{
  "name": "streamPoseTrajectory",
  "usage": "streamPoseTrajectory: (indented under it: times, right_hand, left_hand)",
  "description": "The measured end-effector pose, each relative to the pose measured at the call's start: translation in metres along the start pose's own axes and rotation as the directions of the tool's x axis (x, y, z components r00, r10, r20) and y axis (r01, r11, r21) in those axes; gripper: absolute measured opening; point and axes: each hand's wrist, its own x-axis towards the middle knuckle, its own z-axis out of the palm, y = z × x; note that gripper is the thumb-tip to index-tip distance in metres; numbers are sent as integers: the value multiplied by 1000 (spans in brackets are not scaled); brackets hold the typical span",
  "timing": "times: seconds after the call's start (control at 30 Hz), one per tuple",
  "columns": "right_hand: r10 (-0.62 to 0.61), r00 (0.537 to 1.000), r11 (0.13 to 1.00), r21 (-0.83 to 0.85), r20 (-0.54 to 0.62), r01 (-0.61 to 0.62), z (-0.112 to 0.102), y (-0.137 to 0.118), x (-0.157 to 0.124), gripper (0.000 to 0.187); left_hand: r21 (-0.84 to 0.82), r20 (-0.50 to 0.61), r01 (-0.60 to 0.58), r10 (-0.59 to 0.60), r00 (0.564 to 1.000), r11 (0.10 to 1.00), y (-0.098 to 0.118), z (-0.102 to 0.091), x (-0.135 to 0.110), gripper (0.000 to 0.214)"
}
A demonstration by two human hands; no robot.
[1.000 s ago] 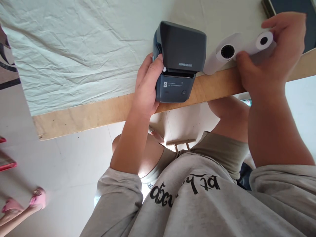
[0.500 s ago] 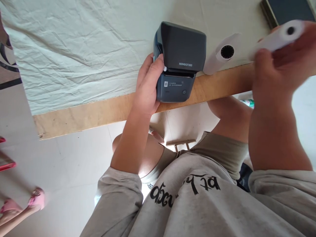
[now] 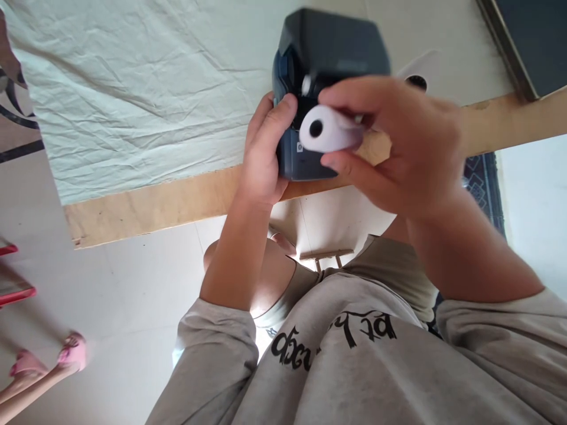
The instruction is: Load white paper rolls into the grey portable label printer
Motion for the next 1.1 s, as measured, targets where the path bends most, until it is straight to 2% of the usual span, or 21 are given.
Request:
streamPoseTrajectory:
  times: [0.07, 0.13, 0.23, 0.37, 0.5, 0.67, 0.93, 1.1]
  right_hand:
    - [27, 997, 996, -88, -71, -33, -7, 6, 8, 32]
    - [49, 994, 991, -121, -99, -61, -13, 12, 16, 34]
    - [45, 999, 984, -172, -27, -49, -14, 21, 24, 37]
    - [48, 998, 976, -216, 32, -40, -3, 25, 27, 31]
    - [108, 992, 969, -229, 65, -90, 6, 21, 29, 30]
    - [137, 980, 959, -267, 145, -95, 2, 14, 36, 18]
    - [136, 984, 947, -306, 116, -95, -1, 18, 40, 19]
    - [36, 999, 941, -338, 17, -28, -8, 14, 35, 17]
  left_hand:
    - [6, 131, -115, 113, 985, 993, 0, -2, 0, 11]
    - [40, 186, -141, 131, 974, 989, -1, -3, 1, 13]
    - [92, 163, -113, 97, 982, 989, -1, -4, 2, 15]
    - [66, 166, -143, 131, 977, 987, 0, -3, 1, 14]
    - [53, 217, -137, 122, 968, 989, 1, -4, 0, 11]
    - [52, 238, -151, 135, 962, 987, -1, -7, 4, 13]
    - [31, 230, -133, 122, 965, 991, -5, -8, 7, 12]
    - [43, 217, -144, 131, 967, 989, -6, -10, 8, 15]
